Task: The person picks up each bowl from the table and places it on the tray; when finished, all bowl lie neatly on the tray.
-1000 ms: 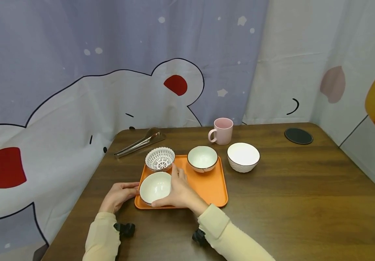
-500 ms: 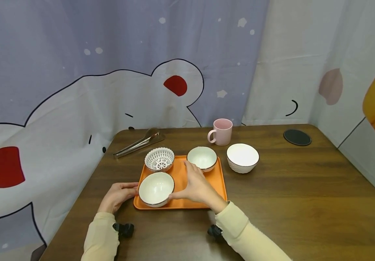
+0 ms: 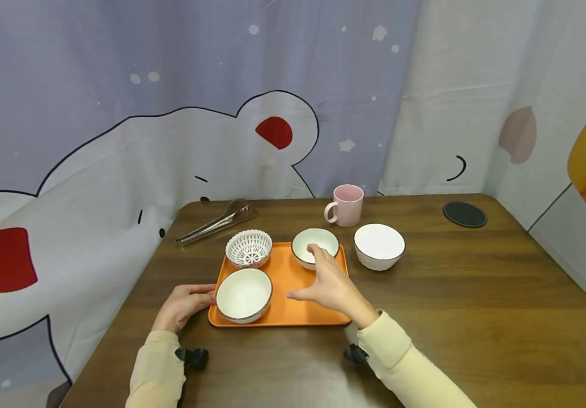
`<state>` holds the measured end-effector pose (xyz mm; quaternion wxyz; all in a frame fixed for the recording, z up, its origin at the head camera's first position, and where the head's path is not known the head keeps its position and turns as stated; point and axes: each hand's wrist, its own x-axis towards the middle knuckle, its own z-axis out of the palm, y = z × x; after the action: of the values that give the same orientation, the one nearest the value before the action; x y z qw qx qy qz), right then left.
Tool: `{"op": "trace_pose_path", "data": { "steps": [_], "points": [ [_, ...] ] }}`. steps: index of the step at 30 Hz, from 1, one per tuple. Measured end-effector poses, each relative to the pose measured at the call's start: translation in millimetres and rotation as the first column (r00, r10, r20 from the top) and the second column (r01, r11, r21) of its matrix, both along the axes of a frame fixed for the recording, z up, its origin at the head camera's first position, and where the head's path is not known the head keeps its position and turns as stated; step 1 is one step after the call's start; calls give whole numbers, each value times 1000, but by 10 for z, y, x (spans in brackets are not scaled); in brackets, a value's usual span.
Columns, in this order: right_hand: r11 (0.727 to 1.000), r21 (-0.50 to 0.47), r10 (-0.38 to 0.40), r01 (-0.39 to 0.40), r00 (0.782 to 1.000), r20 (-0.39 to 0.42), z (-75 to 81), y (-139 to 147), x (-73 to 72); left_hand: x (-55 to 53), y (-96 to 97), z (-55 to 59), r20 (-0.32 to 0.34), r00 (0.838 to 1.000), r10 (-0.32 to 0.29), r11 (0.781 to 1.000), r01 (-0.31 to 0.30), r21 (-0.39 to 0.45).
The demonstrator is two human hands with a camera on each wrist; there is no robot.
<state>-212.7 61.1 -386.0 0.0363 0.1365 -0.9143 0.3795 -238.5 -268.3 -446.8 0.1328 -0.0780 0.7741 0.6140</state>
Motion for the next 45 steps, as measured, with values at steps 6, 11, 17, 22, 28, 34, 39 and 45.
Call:
{"op": "trace_pose_path", "data": {
  "steps": [6, 11, 17, 22, 28, 34, 39, 45],
  "points": [
    [1000, 2, -19, 19, 999, -30, 19, 114, -17, -8, -16, 3, -11, 1000, -12, 1000, 12, 4],
    [999, 8, -32, 32, 999, -43, 31, 230, -46, -12, -26, 6, -21, 1000, -22, 1000, 22, -4],
    [998, 24, -56, 58, 997, -58, 20, 380, -115, 1, -15, 24, -7, 1000, 0, 1000, 0, -22],
    [997, 9, -75, 76, 996, -51, -3, 520, -184, 9, -8, 37, 0, 1000, 6, 1000, -6, -30],
    [993, 31, -115, 117, 991, -72, -28, 683, -263, 11, -8, 37, 6, 1000, 5, 999, -5, -32],
    [986, 45, -157, 160, 985, -69, -67, 815, -314, 13, -2, 35, 4, 1000, 3, 999, -3, -35],
    [980, 68, -181, 186, 980, -82, -114, 936, -377, 20, 5, 24, -11, 1000, -9, 1000, 9, -28],
    [967, 81, -236, 241, 970, -67, -193, 1106, -469, 27, 7, -2, -15, 1000, 0, 1000, -1, -20]
  ]
}}
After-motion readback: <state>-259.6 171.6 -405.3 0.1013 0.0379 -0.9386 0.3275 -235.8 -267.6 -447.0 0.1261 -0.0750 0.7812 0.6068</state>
